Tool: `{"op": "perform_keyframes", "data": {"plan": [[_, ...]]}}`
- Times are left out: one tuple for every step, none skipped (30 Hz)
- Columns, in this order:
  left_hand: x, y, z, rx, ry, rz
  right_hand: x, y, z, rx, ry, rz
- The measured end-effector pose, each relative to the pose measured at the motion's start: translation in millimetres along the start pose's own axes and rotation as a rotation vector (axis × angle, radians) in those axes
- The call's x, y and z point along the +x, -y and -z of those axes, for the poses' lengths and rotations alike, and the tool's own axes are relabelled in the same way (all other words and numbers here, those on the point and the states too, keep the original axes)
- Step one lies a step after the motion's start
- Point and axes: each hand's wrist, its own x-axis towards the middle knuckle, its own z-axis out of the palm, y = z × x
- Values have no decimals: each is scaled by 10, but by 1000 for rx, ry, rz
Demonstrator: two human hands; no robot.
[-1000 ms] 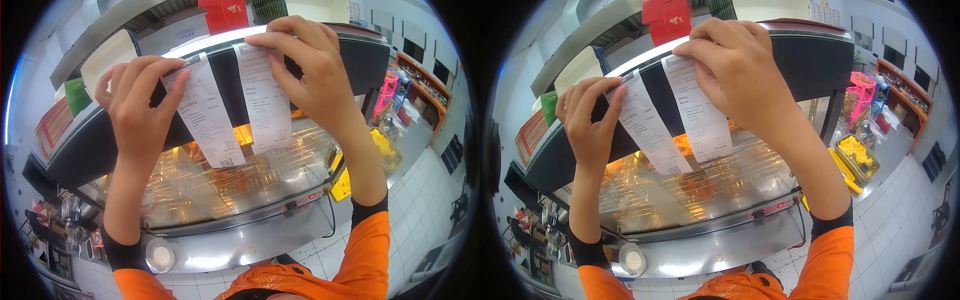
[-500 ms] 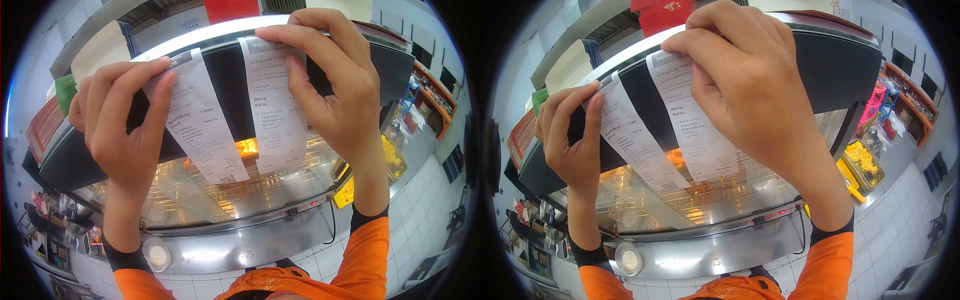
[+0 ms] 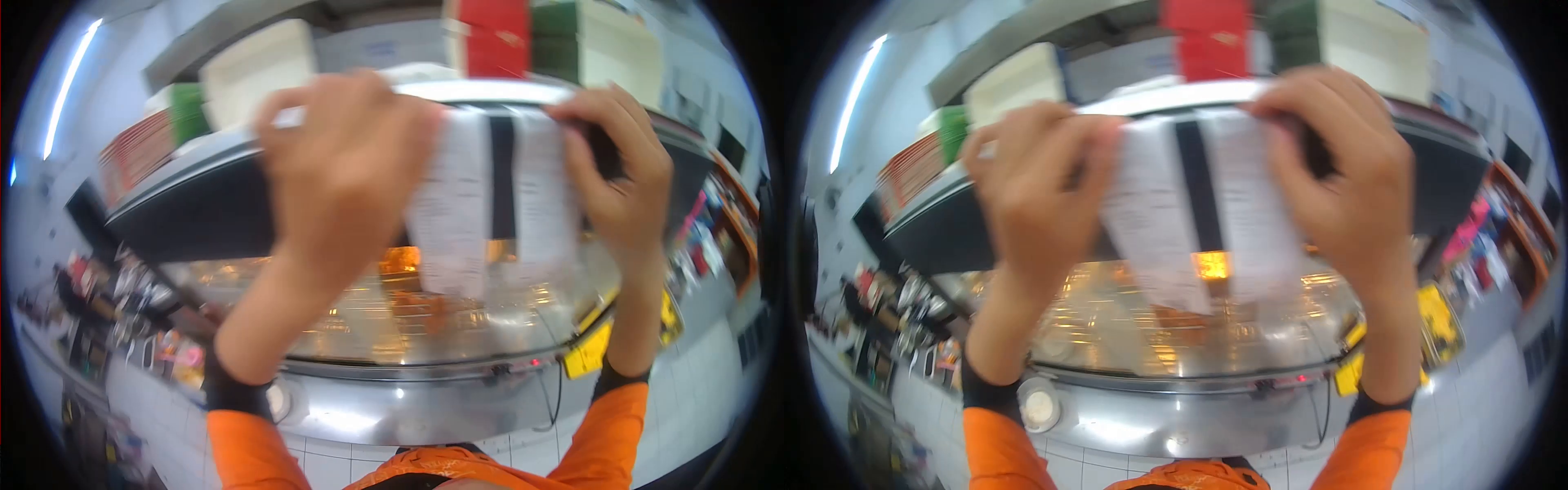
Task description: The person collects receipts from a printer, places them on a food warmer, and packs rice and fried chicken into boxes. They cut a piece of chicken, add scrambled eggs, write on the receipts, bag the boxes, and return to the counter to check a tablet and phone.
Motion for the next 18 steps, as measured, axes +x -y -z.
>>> {"op": "perform_keyframes", "data": {"plan": [[7,-8,9,58,53,-17,6,13,-15,43,-13,-27],[9,-62,5,89,50,1,5,17,-8,36,-3,-19],[4,-75,-65,112,-46,-23,15,57,-9,47,1,-39],[35,-74,-14,202,-18,-53,-9,65,6,46,59,-113],[68,-106,51,63,-11,29,3,51,30,-85,48,-22],[86,-120,165,-22,74,69,56,86,64,-230,30,64],[88,-70,220,-81,107,65,136,113,65,-231,11,79],[69,-7,261,-144,138,62,227,163,83,-298,-85,110],[73,128,286,-137,119,60,312,215,117,-367,-176,141],[96,357,292,-254,76,83,391,307,166,-377,-185,154],[135,615,289,-378,35,103,471,441,233,-379,-191,188],[202,980,319,-315,59,43,544,581,305,-385,-195,221],[230,1382,323,-181,227,-19,593,709,386,-404,-196,227],[190,1732,310,-165,569,99,648,846,453,-323,-184,328],[88,2118,216,-514,1039,376,703,1004,522,-242,-170,423],[51,2300,222,-388,1363,267,744,1231,633,-358,-21,475],[-35,2439,176,-474,1495,394,727,1298,620,-311,-30,486],[-77,2487,162,-483,1494,366,681,1326,585,-267,-40,492]]}}
